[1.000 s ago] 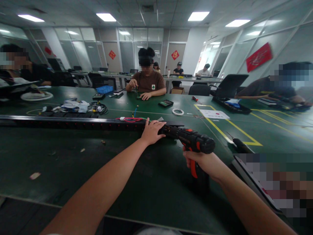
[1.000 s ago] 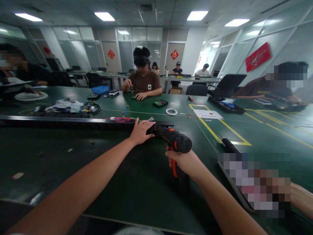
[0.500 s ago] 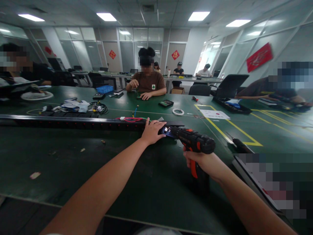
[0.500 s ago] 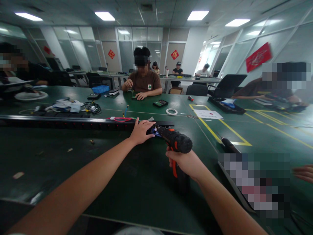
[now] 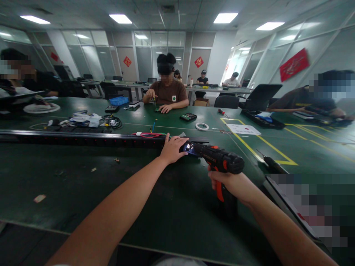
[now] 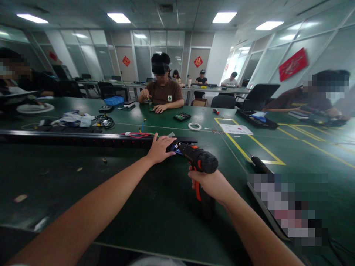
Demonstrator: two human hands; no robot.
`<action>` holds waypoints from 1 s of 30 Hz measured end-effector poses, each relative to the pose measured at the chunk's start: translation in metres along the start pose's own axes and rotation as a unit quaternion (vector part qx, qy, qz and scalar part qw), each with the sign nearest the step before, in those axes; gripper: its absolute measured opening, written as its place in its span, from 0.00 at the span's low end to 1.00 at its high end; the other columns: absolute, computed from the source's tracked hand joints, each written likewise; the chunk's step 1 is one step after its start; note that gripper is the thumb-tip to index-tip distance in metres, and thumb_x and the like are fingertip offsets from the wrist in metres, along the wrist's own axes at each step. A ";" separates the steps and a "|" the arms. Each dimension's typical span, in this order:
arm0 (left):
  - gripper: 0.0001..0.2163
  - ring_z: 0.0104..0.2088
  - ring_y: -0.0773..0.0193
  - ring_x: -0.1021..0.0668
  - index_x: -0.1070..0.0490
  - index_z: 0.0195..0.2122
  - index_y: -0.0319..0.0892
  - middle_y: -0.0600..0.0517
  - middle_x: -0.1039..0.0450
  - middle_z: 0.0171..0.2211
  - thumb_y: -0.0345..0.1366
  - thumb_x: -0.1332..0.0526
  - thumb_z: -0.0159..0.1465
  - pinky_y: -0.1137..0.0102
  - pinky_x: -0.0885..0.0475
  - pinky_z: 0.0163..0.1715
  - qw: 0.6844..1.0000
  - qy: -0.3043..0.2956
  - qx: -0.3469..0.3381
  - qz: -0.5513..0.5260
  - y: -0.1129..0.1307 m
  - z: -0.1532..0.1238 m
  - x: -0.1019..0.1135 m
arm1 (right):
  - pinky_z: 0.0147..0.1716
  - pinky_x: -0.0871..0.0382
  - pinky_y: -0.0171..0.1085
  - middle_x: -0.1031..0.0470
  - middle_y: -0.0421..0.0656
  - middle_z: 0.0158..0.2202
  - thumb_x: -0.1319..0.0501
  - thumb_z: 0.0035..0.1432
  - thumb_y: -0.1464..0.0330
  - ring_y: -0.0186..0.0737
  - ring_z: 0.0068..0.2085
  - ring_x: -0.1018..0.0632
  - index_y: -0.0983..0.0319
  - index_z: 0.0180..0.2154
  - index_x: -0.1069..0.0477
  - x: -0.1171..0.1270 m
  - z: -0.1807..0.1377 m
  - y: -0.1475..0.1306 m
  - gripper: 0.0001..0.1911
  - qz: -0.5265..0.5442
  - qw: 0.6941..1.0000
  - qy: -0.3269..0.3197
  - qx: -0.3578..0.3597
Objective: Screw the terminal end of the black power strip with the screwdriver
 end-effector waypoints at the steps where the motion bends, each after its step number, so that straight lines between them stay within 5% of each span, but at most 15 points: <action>1: 0.30 0.66 0.50 0.33 0.37 0.68 0.52 0.50 0.29 0.65 0.50 0.35 0.67 0.40 0.68 0.72 1.000 0.002 0.000 -0.002 0.000 0.000 0.000 | 0.31 0.28 0.40 0.25 0.36 0.21 0.34 0.50 0.63 0.42 0.26 0.23 0.59 0.37 0.29 0.000 0.000 0.000 0.12 0.000 1.000 0.001 0.001; 30: 0.30 0.66 0.50 0.33 0.37 0.69 0.52 0.49 0.29 0.64 0.49 0.35 0.67 0.40 0.69 0.72 1.000 0.001 -0.001 -0.004 0.000 0.000 0.000 | 0.30 0.28 0.40 0.24 0.36 0.22 0.35 0.50 0.63 0.42 0.26 0.22 0.60 0.37 0.29 0.000 0.001 0.000 0.12 -0.013 1.000 0.002 0.006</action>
Point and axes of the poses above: each hand's wrist, its own z-axis towards the middle knuckle, its own x-axis out of the back of the hand, y = z × x, the point moved 10 cm from there along z, towards the middle knuckle
